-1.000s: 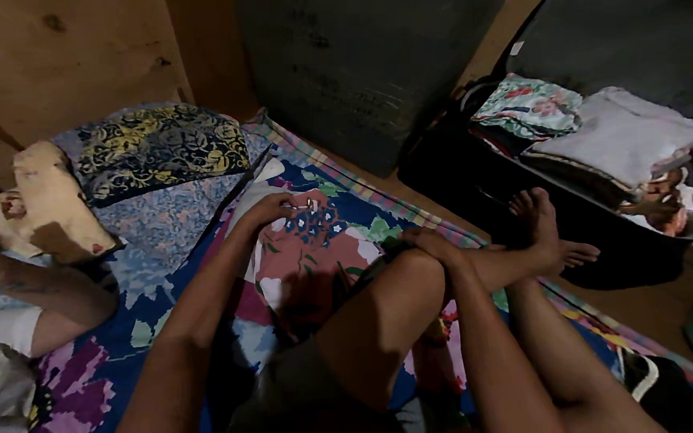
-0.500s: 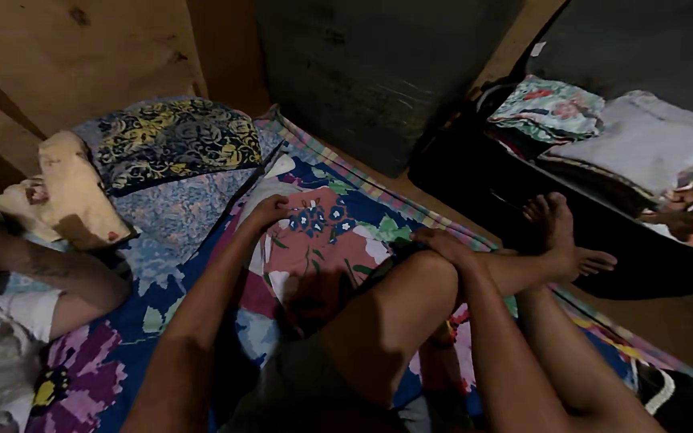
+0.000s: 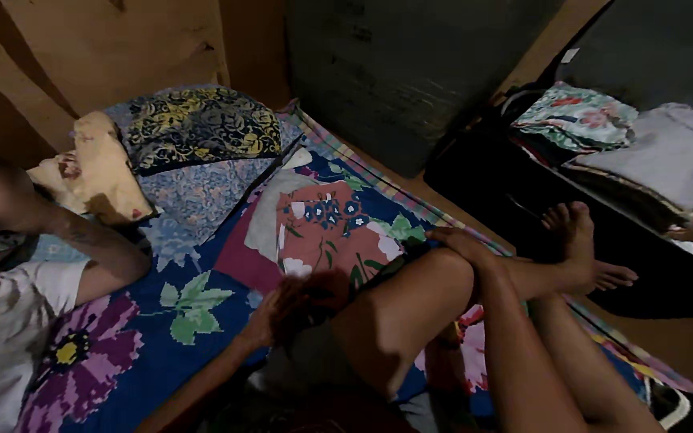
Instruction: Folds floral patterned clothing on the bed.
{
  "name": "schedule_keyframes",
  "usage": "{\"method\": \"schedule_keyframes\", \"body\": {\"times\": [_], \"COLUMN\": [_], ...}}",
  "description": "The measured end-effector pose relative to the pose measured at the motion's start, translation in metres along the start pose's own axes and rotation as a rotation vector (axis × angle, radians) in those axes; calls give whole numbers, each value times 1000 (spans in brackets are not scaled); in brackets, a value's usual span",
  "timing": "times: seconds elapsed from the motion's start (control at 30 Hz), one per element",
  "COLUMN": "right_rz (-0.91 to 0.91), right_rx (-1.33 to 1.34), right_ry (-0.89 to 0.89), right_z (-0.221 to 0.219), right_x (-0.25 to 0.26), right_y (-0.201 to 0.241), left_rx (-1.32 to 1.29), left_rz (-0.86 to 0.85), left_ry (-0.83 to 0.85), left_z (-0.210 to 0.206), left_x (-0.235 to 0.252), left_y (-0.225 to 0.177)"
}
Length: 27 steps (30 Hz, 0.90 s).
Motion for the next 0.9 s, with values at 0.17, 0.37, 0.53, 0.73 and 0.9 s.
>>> {"method": "schedule_keyframes", "body": {"times": [0.17, 0.37, 0.53, 0.73, 0.9], "right_rz": [3, 19, 211, 571, 527], "right_rx": [-4, -6, -246, -360, -127], "right_ry": [-18, -41, -145, 77, 50], "right_z": [1, 8, 3, -101, -91], "right_x": [-5, -16, -37, -62, -45], "right_y": [6, 10, 69, 170, 160], "left_rx": [153, 17, -240, -265, -196], "left_rz": [-102, -29, 177, 35, 148], "left_ry": [-89, 41, -75, -246, -320], "left_z": [-11, -8, 44, 69, 50], "left_x": [7, 56, 105, 149, 146], "left_y": [-23, -35, -52, -82, -49]}}
Point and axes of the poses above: each hand's wrist, its own x-axis towards the middle knuckle, its own z-axis out of the back of the hand, y = z × x, the point moved 6 cm from there along x, towards the middle knuckle, and after that the axes turned 6 degrees about z, right-handed, at the moved point
